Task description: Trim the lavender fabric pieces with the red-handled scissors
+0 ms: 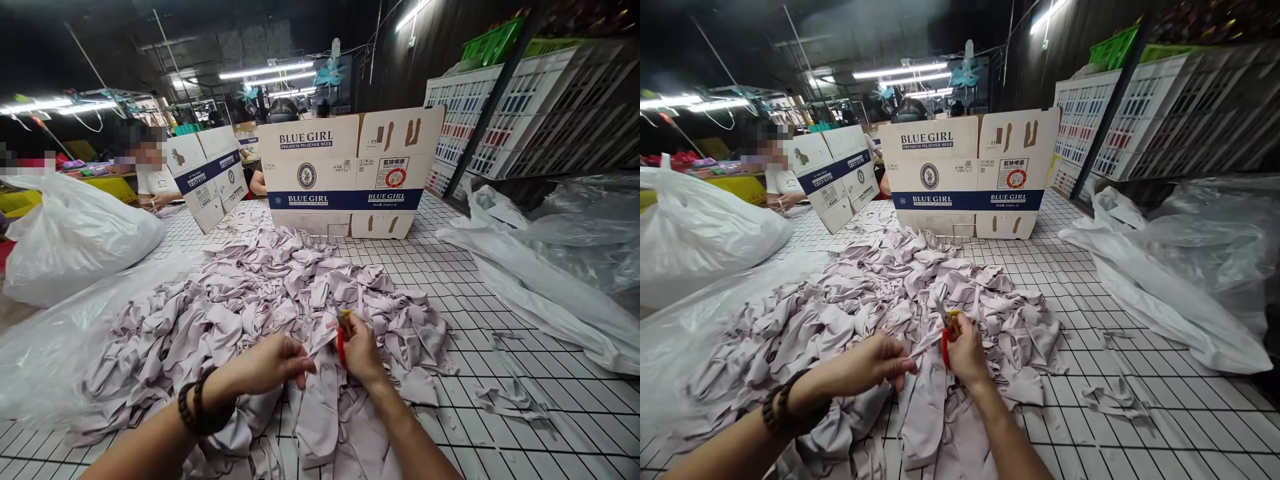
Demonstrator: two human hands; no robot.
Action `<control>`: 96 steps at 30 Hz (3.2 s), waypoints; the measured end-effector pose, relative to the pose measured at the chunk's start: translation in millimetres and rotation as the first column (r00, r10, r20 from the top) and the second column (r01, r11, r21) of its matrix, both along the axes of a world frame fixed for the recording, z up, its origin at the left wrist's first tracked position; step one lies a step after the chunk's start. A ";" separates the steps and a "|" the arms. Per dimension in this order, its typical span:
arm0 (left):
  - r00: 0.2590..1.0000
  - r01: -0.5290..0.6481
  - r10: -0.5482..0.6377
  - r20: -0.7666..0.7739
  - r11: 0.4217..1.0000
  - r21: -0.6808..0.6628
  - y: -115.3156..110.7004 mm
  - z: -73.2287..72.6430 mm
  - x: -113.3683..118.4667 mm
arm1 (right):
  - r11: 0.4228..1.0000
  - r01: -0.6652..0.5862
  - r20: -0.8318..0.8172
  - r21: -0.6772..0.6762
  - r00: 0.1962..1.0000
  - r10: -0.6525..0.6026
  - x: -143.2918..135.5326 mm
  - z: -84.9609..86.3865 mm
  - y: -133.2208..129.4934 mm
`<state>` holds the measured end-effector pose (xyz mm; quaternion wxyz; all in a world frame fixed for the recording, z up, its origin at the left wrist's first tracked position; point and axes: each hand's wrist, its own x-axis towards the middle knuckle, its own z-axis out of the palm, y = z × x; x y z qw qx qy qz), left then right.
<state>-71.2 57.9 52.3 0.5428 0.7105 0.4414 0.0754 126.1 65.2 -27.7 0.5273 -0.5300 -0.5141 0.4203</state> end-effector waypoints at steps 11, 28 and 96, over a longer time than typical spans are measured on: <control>0.755 -0.343 0.354 0.552 0.931 -0.129 -47.9 20.9 23.2 | 0.916 -0.387 0.035 -0.100 0.919 0.392 -7.9 78.4 17.3; 0.480 -0.146 0.660 0.578 0.710 -0.689 -68.8 -1.0 18.1 | 0.986 -0.167 -0.243 0.002 0.956 0.162 -21.8 37.4 -36.0; 0.695 -0.382 0.296 0.655 0.924 -0.012 -47.3 -34.9 40.0 | 0.991 -0.125 0.845 0.058 0.535 0.018 21.5 76.4 -95.6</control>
